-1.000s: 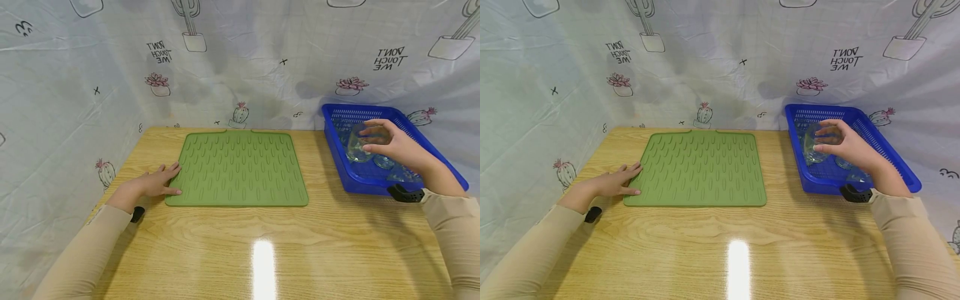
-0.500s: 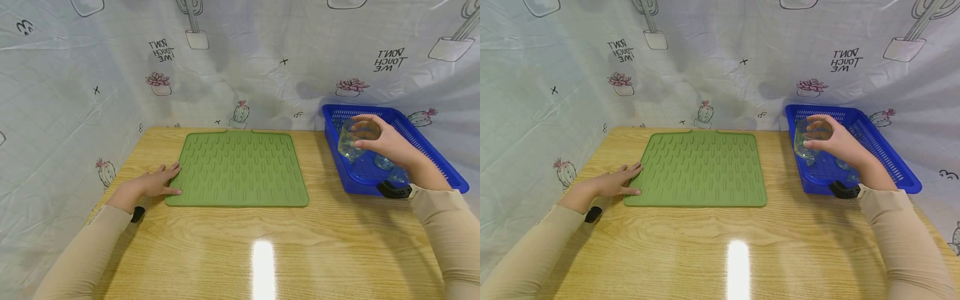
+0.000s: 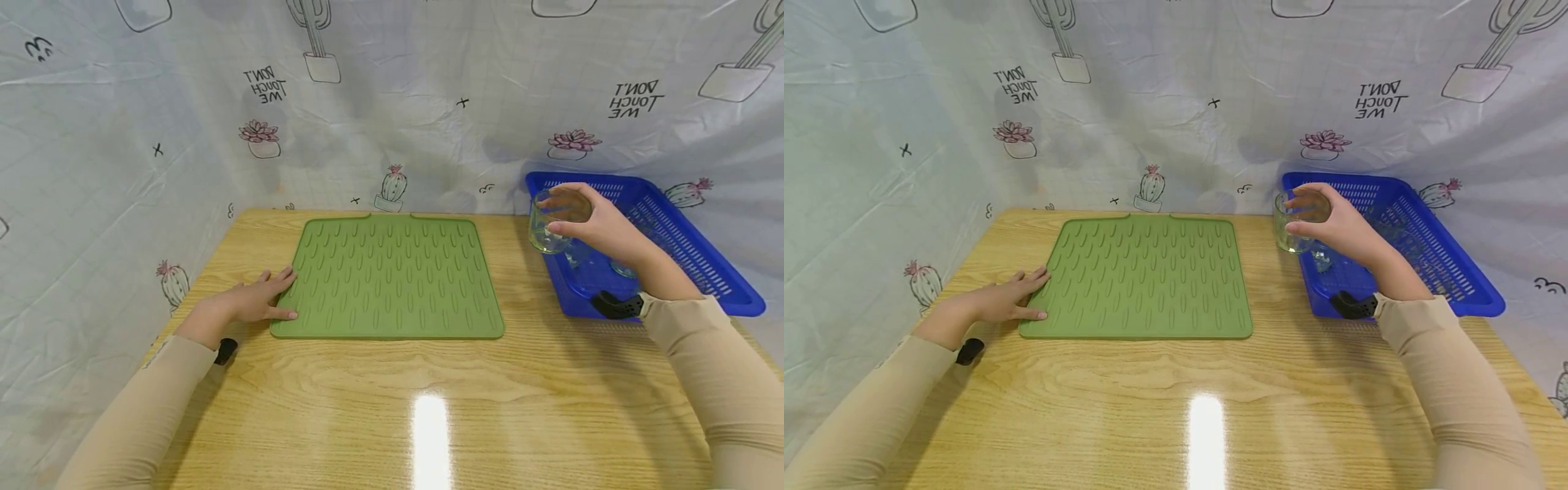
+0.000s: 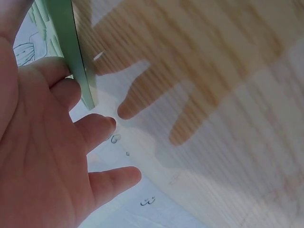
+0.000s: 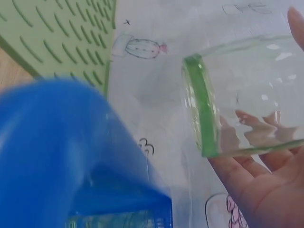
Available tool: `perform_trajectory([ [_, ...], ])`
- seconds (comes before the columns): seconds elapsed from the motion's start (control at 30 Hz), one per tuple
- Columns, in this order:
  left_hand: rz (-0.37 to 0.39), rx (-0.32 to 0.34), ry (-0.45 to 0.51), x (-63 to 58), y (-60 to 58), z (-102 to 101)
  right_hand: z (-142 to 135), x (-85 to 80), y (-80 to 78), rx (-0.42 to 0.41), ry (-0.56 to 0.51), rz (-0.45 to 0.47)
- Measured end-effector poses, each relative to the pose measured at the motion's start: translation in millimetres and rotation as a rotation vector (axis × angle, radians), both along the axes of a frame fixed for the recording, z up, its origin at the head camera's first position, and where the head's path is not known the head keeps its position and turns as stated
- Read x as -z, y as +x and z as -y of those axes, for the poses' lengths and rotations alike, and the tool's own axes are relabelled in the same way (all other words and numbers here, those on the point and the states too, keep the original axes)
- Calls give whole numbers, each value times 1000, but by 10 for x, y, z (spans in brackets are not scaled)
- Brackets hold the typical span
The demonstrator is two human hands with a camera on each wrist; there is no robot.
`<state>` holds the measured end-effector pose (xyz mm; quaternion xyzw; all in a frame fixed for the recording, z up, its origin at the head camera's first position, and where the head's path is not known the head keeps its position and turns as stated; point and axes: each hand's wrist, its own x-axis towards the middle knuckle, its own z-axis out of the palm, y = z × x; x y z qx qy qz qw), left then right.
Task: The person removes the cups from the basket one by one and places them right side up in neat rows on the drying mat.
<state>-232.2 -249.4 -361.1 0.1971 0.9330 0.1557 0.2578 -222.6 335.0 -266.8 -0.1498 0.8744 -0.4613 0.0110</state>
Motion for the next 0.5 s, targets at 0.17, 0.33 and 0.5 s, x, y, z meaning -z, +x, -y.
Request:
perform_trajectory([
  [0.17, -2, -3, 5, -1, 1, 5, 106, -23, -75, 43, -2, 3],
  [0.33, -5, -8, 7, 6, -4, 4, 206, -22, -137, 46, -45, -6],
  [0.5, -8, -5, 5, 1, -5, -3, 323, -31, -176, 40, -58, 3],
])
